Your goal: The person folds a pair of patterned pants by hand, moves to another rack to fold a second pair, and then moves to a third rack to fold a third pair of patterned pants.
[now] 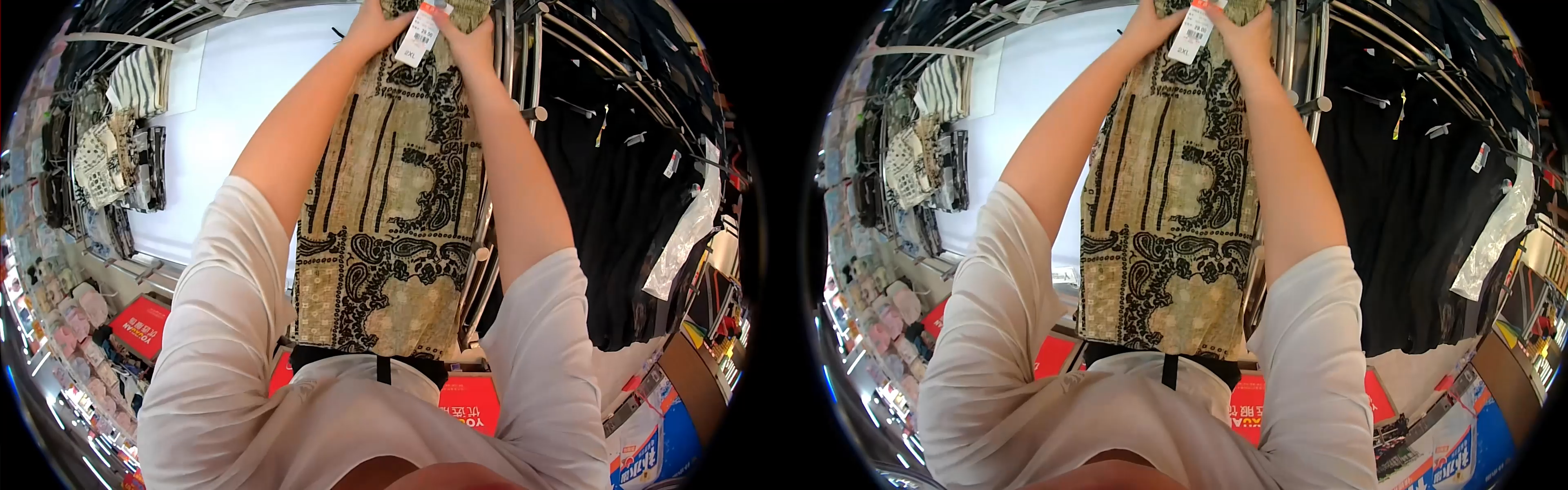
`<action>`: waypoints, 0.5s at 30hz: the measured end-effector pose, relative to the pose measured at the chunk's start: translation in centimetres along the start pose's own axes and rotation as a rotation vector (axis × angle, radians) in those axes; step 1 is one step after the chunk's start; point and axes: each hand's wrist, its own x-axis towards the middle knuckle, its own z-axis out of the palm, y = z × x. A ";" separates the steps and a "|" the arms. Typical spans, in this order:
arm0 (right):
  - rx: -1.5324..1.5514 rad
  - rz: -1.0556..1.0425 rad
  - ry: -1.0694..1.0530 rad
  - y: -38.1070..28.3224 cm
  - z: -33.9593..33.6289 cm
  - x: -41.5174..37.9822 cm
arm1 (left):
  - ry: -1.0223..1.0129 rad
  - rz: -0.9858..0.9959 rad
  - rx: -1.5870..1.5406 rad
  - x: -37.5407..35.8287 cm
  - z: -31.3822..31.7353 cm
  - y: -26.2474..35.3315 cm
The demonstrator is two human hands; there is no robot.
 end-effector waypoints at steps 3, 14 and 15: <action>0.077 0.135 -0.127 -0.5 -0.5 2.0 | -0.122 -0.127 -0.166 2.6 0.2 -1.3; 0.212 0.238 -0.301 1.1 -0.9 2.3 | -0.243 -0.287 -0.310 1.6 -0.7 0.8; 0.160 0.213 -0.231 0.4 -1.0 2.1 | -0.226 -0.286 -0.229 2.3 -0.6 0.3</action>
